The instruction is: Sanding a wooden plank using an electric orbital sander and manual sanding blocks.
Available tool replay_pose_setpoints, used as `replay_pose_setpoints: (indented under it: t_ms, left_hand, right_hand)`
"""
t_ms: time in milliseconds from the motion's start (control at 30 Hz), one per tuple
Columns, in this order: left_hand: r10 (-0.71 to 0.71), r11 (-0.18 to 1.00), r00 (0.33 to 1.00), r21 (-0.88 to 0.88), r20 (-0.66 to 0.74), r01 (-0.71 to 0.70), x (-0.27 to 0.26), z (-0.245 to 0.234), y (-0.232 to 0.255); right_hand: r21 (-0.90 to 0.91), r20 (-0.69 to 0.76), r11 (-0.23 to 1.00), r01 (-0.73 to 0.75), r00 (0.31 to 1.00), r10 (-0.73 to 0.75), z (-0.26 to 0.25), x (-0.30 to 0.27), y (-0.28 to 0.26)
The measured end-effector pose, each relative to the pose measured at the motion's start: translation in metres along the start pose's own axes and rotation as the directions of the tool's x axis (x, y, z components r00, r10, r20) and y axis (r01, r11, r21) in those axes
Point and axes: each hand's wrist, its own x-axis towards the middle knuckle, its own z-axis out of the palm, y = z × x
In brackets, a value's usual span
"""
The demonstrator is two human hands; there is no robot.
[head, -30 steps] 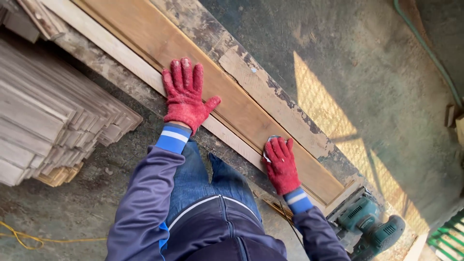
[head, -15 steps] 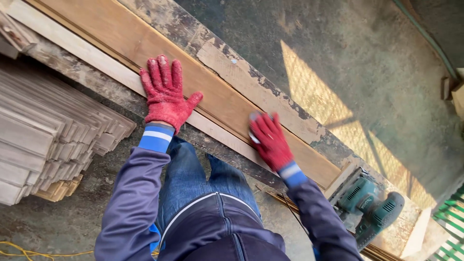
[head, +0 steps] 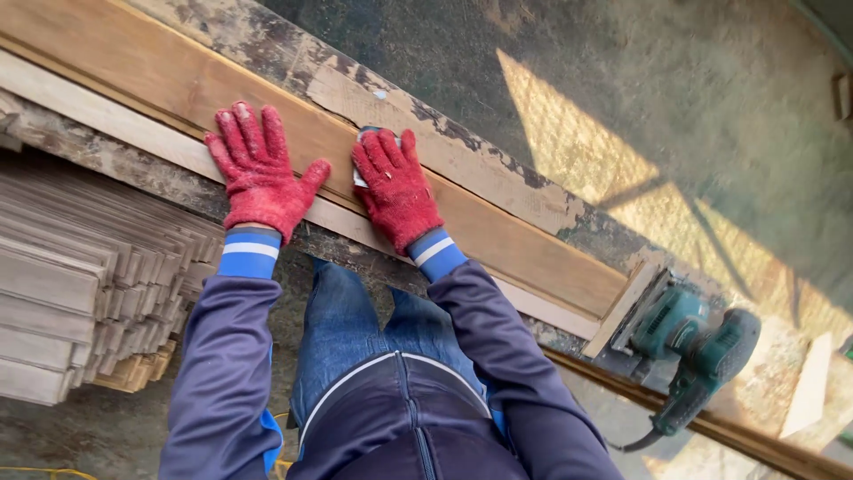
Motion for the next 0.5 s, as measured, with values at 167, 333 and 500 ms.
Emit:
replay_pose_setpoints:
  t_ms: [167,333,500]
  left_hand:
    - [0.02,0.999,1.0,-0.027,0.006,-0.02,-0.003,-0.004,0.008]
    - [0.074,0.997,0.99,0.017,-0.117,-0.072,-0.019,0.013,0.043]
    - [0.137,0.986,0.989,0.105,-0.054,-0.131,-0.038,0.053,0.073]
  right_hand:
    - [-0.017,-0.007,0.979,-0.203,0.979,0.203,-0.08,-0.124,0.028]
    - [-0.233,-0.14,0.7,-0.675,0.736,0.663,-0.16,-0.326,0.063]
    - [-0.186,-0.277,0.587,-0.788,0.615,0.738,-0.107,-0.294,0.037]
